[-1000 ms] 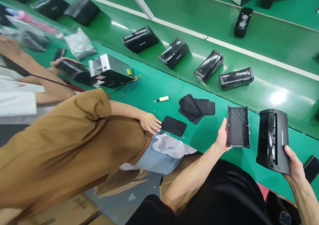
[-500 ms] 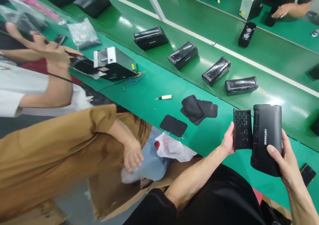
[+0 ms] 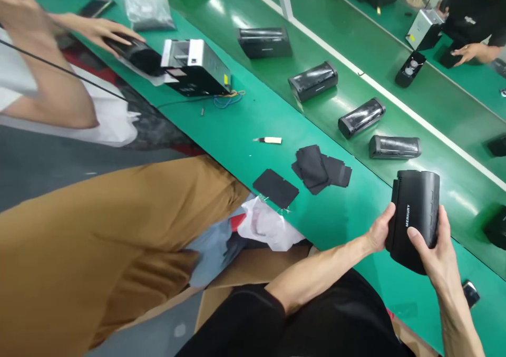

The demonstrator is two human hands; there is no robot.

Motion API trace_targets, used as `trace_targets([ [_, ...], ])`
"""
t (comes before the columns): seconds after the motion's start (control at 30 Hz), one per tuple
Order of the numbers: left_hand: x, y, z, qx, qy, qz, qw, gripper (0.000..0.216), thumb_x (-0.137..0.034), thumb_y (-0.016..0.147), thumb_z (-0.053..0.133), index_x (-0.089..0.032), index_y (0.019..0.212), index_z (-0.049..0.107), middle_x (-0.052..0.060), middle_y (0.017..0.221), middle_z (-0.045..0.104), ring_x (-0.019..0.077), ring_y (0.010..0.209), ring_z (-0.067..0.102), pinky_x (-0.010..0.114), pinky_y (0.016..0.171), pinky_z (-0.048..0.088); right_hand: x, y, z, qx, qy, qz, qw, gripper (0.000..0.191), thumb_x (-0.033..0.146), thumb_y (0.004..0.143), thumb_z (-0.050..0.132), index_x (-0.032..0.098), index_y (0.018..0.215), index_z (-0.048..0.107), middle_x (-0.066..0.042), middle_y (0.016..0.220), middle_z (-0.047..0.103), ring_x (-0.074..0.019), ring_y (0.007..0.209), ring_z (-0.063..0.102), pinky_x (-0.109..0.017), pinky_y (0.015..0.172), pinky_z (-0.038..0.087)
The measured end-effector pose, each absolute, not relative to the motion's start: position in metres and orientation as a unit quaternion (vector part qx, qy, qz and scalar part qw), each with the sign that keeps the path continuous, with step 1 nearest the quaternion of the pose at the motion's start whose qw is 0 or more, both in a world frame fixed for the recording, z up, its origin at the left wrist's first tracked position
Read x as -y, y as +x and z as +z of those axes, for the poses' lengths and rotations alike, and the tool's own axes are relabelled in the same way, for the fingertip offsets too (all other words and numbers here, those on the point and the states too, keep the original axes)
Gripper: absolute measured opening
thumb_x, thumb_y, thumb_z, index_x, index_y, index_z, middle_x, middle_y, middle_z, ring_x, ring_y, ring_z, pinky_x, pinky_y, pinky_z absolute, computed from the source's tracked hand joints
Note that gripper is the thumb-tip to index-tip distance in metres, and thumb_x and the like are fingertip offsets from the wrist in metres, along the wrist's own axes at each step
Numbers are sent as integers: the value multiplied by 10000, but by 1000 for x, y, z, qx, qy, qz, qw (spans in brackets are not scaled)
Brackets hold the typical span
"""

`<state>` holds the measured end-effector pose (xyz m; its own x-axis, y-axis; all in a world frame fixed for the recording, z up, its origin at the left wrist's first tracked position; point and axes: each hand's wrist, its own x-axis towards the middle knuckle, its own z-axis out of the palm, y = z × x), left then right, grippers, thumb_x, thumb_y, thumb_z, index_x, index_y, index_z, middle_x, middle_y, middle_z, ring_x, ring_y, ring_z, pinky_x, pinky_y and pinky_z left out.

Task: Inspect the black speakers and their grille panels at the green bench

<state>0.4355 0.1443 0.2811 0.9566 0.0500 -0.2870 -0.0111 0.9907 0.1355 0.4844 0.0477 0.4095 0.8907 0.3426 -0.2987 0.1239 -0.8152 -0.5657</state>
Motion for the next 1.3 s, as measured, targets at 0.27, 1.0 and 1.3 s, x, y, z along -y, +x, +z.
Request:
trace_targets([
  [0.27, -143, 438, 287, -176, 88, 14, 980, 985, -860, 752, 800, -138, 1414, 701, 218, 1354, 770, 413, 1362, 678, 548, 1252, 444, -43, 498, 393, 107, -941, 227, 228, 1318, 874, 778, 685, 215, 1799, 174, -199, 1721, 437, -507, 1478, 524, -641, 1169, 442],
  [1.0, -272, 466, 308, -140, 540, -3, 830, 1061, -563, 615, 995, -323, 1564, 585, 101, 1673, 522, 395, 1466, 531, 515, 1226, 418, 36, 487, 362, -33, -736, 239, 633, 852, 468, 662, 981, 311, 1402, 590, -83, 1294, 673, -316, 1141, 676, -529, 1078, 536],
  [1.3, -232, 460, 276, -365, 523, -137, 758, 715, -552, 651, 947, -288, 1285, 748, 58, 1256, 770, 319, 1214, 672, 403, 1049, 520, 70, 526, 321, -211, -627, 450, 600, 687, 477, 692, 994, 350, 1288, 678, -33, 1112, 785, -297, 827, 757, -611, 843, 655],
])
